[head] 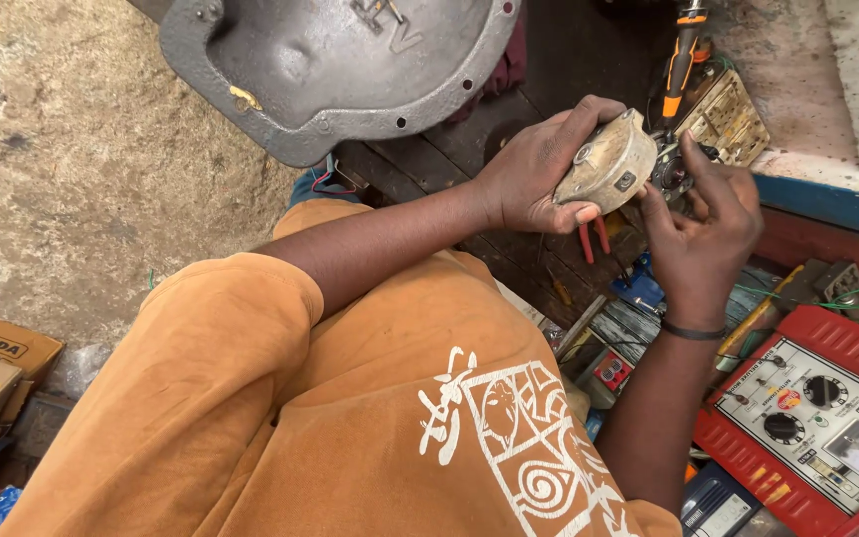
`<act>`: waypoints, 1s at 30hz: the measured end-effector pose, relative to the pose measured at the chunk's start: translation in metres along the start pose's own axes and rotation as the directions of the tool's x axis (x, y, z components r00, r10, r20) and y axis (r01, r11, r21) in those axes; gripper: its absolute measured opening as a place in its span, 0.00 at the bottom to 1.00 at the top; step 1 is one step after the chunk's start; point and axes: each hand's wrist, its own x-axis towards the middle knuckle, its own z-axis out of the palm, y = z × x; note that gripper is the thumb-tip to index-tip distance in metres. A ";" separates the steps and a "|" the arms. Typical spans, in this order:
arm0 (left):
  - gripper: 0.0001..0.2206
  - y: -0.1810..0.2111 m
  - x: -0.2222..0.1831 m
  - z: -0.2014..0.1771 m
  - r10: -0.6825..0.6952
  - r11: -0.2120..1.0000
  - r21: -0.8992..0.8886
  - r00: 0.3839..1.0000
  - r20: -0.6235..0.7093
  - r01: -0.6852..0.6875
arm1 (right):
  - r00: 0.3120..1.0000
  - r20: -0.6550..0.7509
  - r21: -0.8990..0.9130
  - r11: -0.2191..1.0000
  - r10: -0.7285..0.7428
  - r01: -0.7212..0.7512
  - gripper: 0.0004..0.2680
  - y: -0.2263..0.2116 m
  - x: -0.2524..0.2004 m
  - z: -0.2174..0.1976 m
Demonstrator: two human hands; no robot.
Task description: Repairing or assembling a small electrical motor or alternator component by hand at a workbench.
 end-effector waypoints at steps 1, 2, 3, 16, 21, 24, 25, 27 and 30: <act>0.41 0.004 0.000 -0.003 0.001 1.000 0.005 1.000 0.001 -0.001 | 1.000 -0.002 0.004 1.000 -0.002 0.002 0.21 -0.001 -0.002 0.001; 0.41 0.008 0.001 -0.005 -0.031 1.000 -0.005 0.999 0.007 0.031 | 1.000 -0.002 0.101 0.995 0.009 -0.008 0.22 -0.002 -0.003 0.001; 0.41 0.011 0.001 -0.007 -0.062 0.998 -0.017 0.998 0.016 0.062 | 1.000 -0.003 0.196 0.980 0.021 -0.020 0.23 -0.003 -0.005 0.001; 0.40 0.006 0.000 -0.003 -0.034 0.999 0.038 0.999 0.013 0.033 | 0.992 -0.122 0.358 0.934 0.036 0.010 0.20 0.028 -0.015 0.015; 0.40 0.008 0.000 -0.004 -0.035 0.999 0.014 0.999 0.009 0.035 | 0.982 -0.187 0.391 0.920 0.038 0.039 0.19 0.031 -0.016 0.022; 0.40 0.002 -0.001 0.000 -0.020 0.998 0.052 1.000 0.001 0.020 | 0.978 -0.198 0.385 0.923 0.067 0.015 0.20 0.030 -0.016 0.024; 0.40 0.003 0.000 -0.001 -0.018 0.998 0.056 1.000 -0.001 0.018 | 0.978 -0.199 0.387 0.922 0.063 0.020 0.20 0.033 -0.016 0.025; 0.40 0.007 -0.001 -0.001 -0.025 1.000 0.012 1.000 -0.003 0.025 | 0.978 -0.207 0.362 0.931 0.029 0.049 0.20 0.039 -0.018 0.026; 0.39 0.003 -0.001 0.000 -0.013 0.999 0.038 1.000 -0.005 0.013 | 0.980 -0.197 0.344 0.938 0.032 0.038 0.21 0.031 -0.019 0.027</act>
